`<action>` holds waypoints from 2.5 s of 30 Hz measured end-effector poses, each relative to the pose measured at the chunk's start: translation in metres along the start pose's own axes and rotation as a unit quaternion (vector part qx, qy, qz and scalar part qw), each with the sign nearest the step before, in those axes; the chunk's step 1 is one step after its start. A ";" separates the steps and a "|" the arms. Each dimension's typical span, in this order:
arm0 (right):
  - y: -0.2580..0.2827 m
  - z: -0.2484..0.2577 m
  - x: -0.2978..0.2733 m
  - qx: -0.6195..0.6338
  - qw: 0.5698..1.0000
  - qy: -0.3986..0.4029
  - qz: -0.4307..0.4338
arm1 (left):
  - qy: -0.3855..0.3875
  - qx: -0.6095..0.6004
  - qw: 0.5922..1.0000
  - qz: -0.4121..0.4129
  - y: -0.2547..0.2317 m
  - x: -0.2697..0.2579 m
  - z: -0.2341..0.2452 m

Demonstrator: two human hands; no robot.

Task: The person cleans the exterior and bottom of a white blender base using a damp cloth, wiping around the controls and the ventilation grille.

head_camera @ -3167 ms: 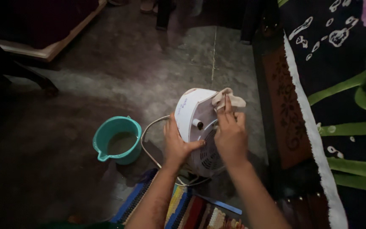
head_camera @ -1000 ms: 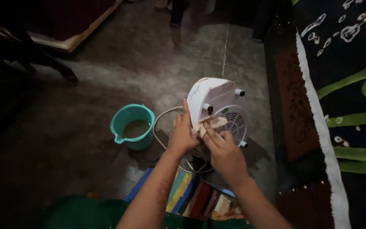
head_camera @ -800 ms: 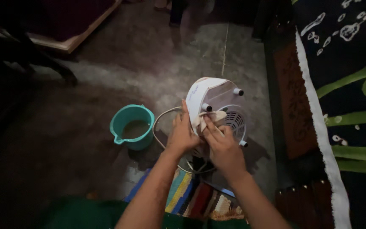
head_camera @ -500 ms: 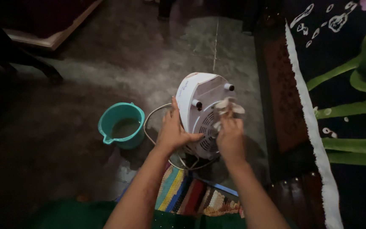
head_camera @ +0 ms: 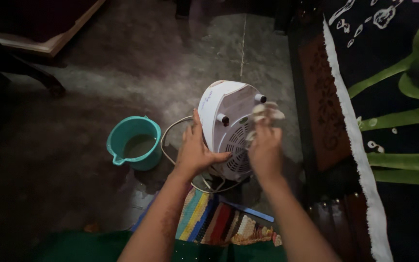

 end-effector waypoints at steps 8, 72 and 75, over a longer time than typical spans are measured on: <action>-0.025 0.003 0.007 -0.034 0.994 0.026 -0.097 | 0.004 -0.009 1.000 0.014 0.000 0.003 0.001; 0.072 0.004 -0.020 0.065 0.991 0.027 0.117 | -0.103 -0.121 0.987 -0.015 -0.007 0.022 0.029; 0.092 0.004 -0.031 0.086 0.976 0.094 0.178 | -0.119 -0.118 0.986 -0.026 -0.001 0.029 0.039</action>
Point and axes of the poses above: each hand's wrist, its own x-axis towards the middle knuckle, its own z-axis out of the back of the hand, y = z × x, the point moved 10 cm from there along x, towards the middle knuckle, and after that the axes turned 6 degrees about -y, right-handed, at the moved point
